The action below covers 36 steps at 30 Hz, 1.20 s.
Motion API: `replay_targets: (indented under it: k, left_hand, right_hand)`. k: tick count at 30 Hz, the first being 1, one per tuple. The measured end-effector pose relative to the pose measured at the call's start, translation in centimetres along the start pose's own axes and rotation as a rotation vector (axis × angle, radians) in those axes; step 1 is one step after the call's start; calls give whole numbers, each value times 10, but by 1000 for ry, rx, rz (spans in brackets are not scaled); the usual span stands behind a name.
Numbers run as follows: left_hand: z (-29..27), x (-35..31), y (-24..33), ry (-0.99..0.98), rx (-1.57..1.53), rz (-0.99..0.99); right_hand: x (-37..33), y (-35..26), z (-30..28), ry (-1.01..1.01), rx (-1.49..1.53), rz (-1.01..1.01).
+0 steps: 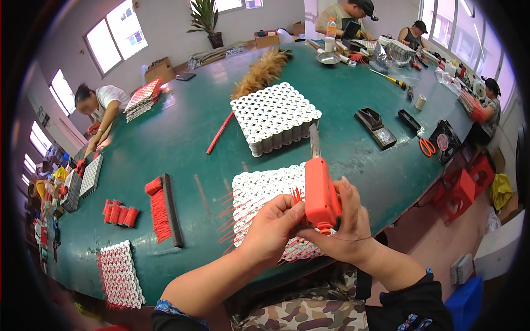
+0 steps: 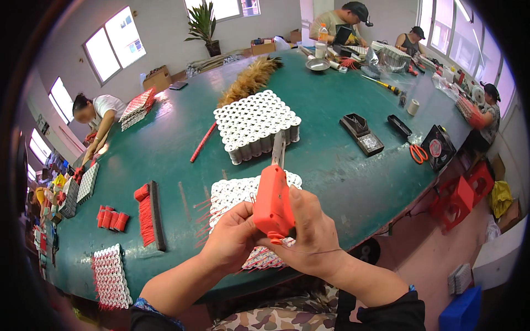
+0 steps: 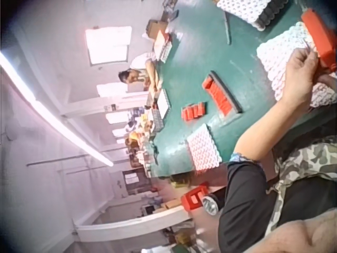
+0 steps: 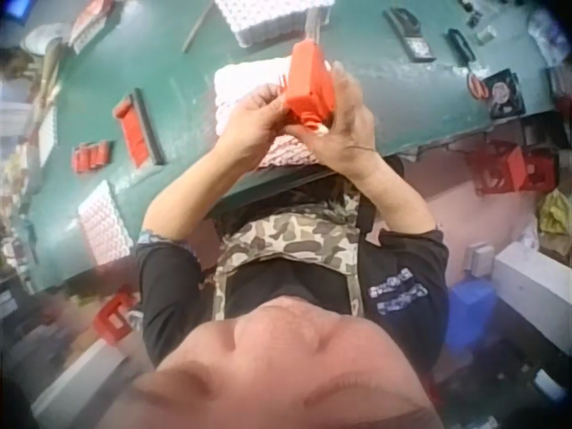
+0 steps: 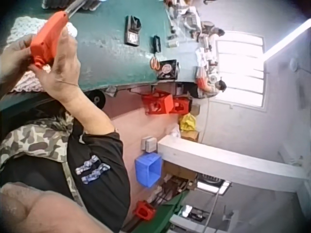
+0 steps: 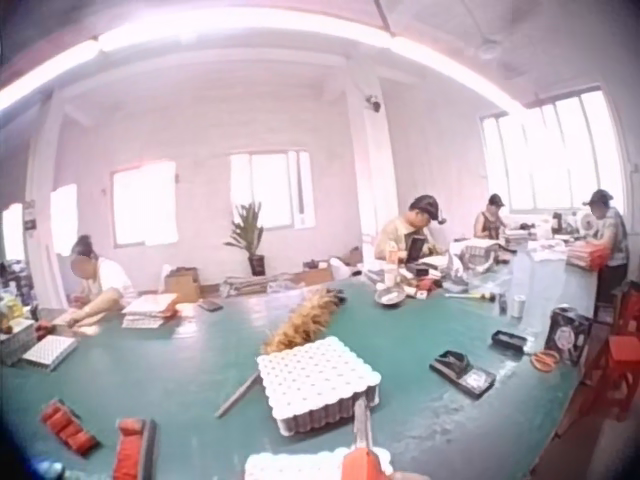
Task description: The person solders wires onto LED circuit boards using a soldering gun, repeatedly taking wires and soldering them to the panel.
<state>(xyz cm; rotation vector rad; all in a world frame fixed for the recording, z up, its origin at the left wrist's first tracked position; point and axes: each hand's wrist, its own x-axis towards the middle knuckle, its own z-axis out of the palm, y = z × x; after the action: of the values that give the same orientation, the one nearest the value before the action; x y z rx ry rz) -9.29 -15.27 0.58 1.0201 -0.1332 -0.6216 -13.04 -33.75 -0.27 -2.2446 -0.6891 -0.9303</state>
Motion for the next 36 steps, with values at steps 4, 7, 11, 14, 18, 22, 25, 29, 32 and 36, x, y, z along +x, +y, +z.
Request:
replay_targets:
  k: [4,7,11,14,18,22,25,29,32,36]
  left_hand:
    - [-2,-8,8,48,39,-29]
    - [-8,-12,3,-64,46,-46]
    - [-8,-16,0,-79,140,-95]
    - [-10,-18,-1,-134,177,-114]
    - [-12,-18,-3,-153,310,-117]
    - [-16,-18,0,-157,456,-144]
    - [-13,-20,5,-151,559,-162]
    - [-17,-19,3,-181,556,-187]
    - [-21,-21,5,-171,410,-211]
    - [-27,-20,-1,-193,254,-245]
  right_hand:
    - [-7,0,-4,-5,469,248]
    - [0,-3,-4,16,648,429]
    - [8,-8,-1,4,905,500]
    - [6,-9,0,-37,852,480]
    - [-4,-3,8,-40,599,354]
    - [-3,-5,8,-72,669,354]
    - [-5,-4,8,-88,627,316]
    - [-2,-5,4,-89,497,147]
    - [-1,-5,4,-53,644,292]
    - [2,-4,1,-22,858,344]
